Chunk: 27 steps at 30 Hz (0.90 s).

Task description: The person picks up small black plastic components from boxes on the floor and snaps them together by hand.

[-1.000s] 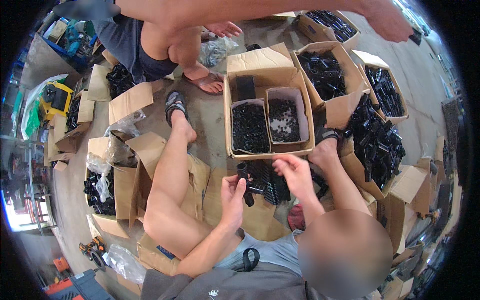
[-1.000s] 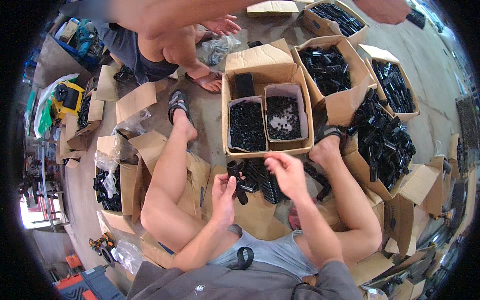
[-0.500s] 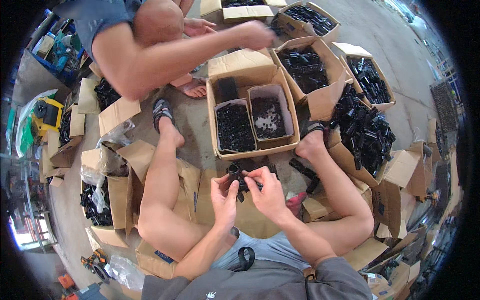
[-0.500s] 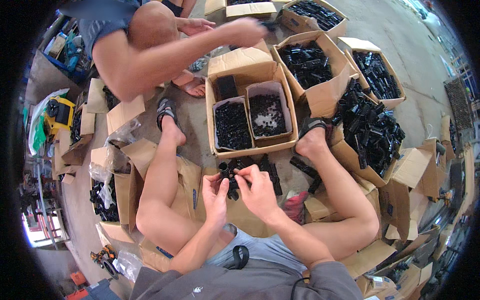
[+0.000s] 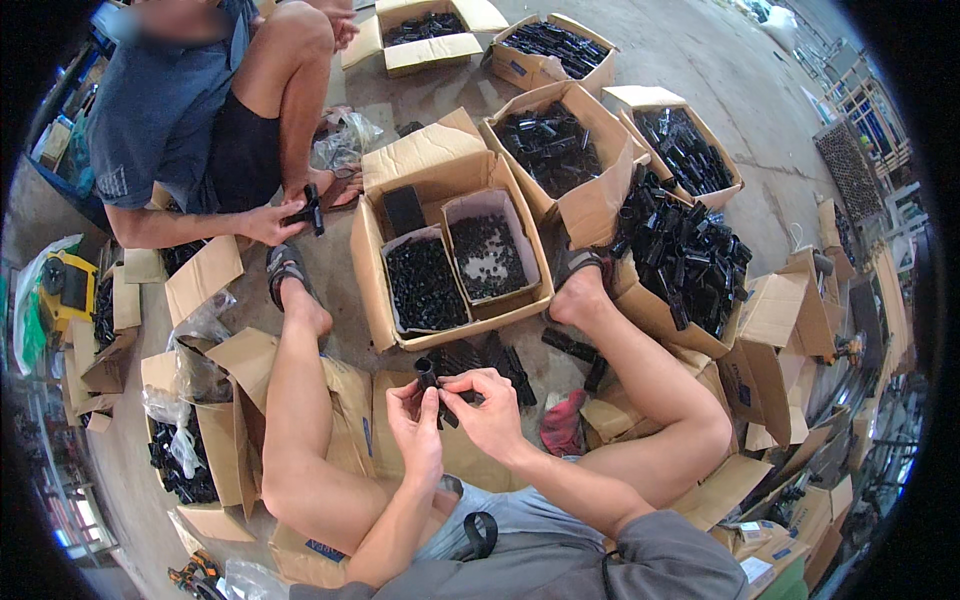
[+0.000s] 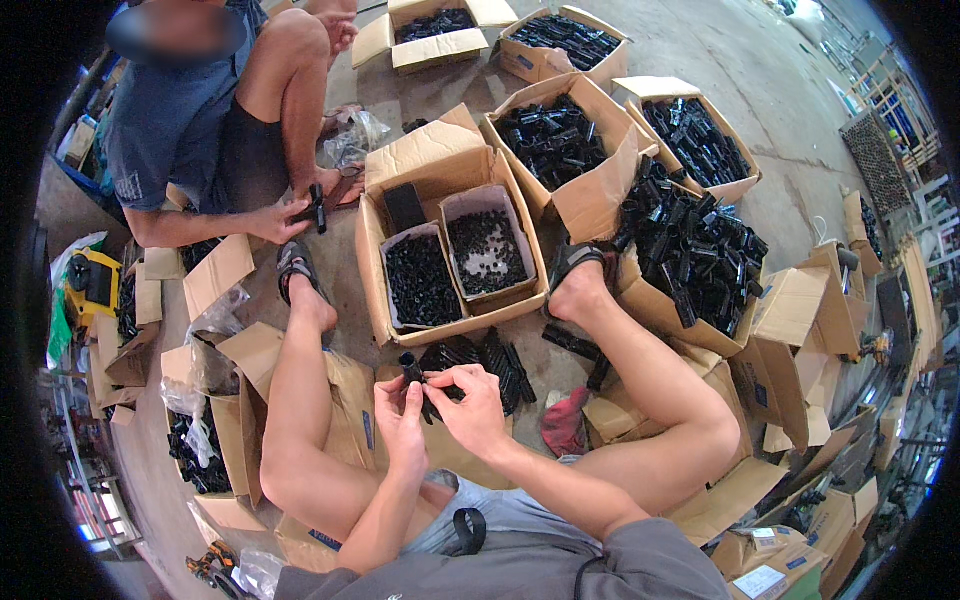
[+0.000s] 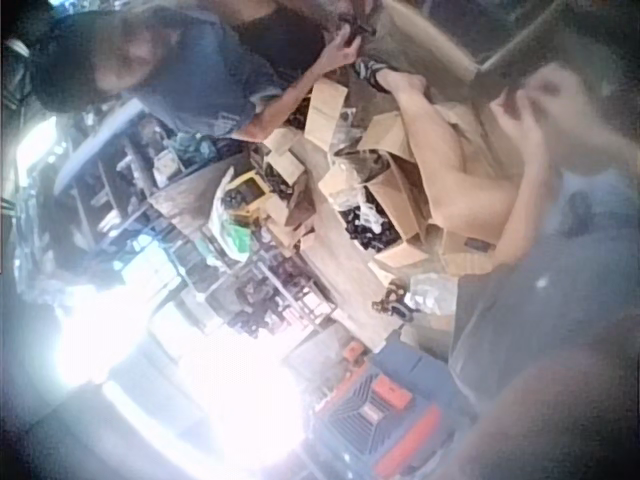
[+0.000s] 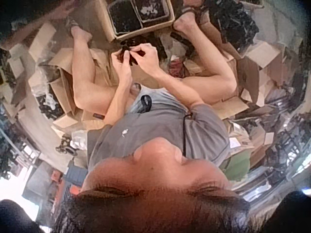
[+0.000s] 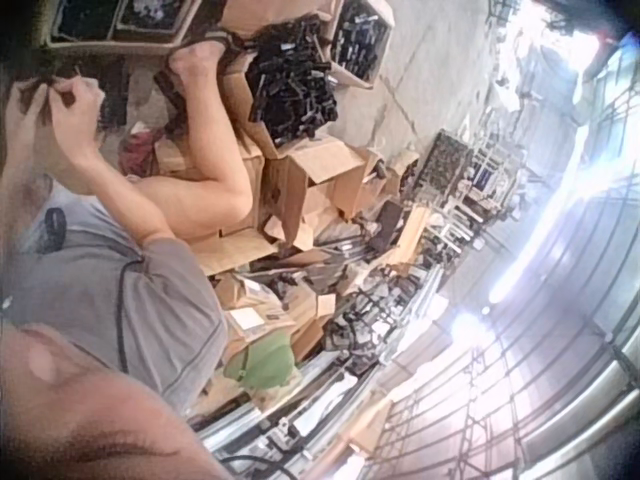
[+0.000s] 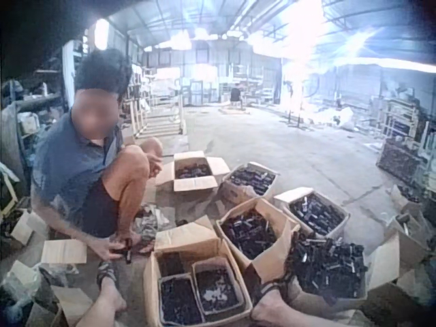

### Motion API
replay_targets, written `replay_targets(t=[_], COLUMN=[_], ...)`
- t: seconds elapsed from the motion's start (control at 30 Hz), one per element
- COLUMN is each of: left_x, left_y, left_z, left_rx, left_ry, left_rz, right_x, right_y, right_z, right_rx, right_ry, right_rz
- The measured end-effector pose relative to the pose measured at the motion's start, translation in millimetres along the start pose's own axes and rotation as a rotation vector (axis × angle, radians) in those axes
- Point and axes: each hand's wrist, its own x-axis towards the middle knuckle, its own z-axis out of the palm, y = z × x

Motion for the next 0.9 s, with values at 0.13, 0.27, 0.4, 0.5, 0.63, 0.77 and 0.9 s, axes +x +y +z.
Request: replay_targets(t=[0.13,0.27,0.4,0.5,0.63,0.77,0.9], left_x=[1.4,1.7,2.2,1.7,-0.1,2.7,3.3], left_y=[2.6,0.1,-3.2,-3.0,-2.1,-1.2,-5.6], left_z=[-3.9,-2.0,-2.0,-5.3,-0.1,-0.7,-1.9], left_rx=[0.02,0.023,0.018,0.009,0.016,0.009,0.015], left_ry=[0.001,0.0,0.008,0.014,-0.003,0.006,0.012], left_rz=[0.0,0.01,0.019,0.028,0.028,0.043,0.047], right_x=[2.0,6.6,9.8,7.6,9.2,10.0,12.6], right_y=[-4.9,-13.4,-8.0,-6.8,-2.4,-3.9,-15.2], right_z=[-0.8,-8.3,-7.8,-5.9,-12.1,-9.0,-9.0], right_rx=[-0.05,-0.157,-0.218,-0.165,-0.054,-0.127,-0.266], right_ry=[-0.051,-0.057,-0.028,-0.073,-0.105,-0.073,-0.04], right_rz=[0.037,0.004,-0.118,-0.043,0.069,-0.003,-0.153])
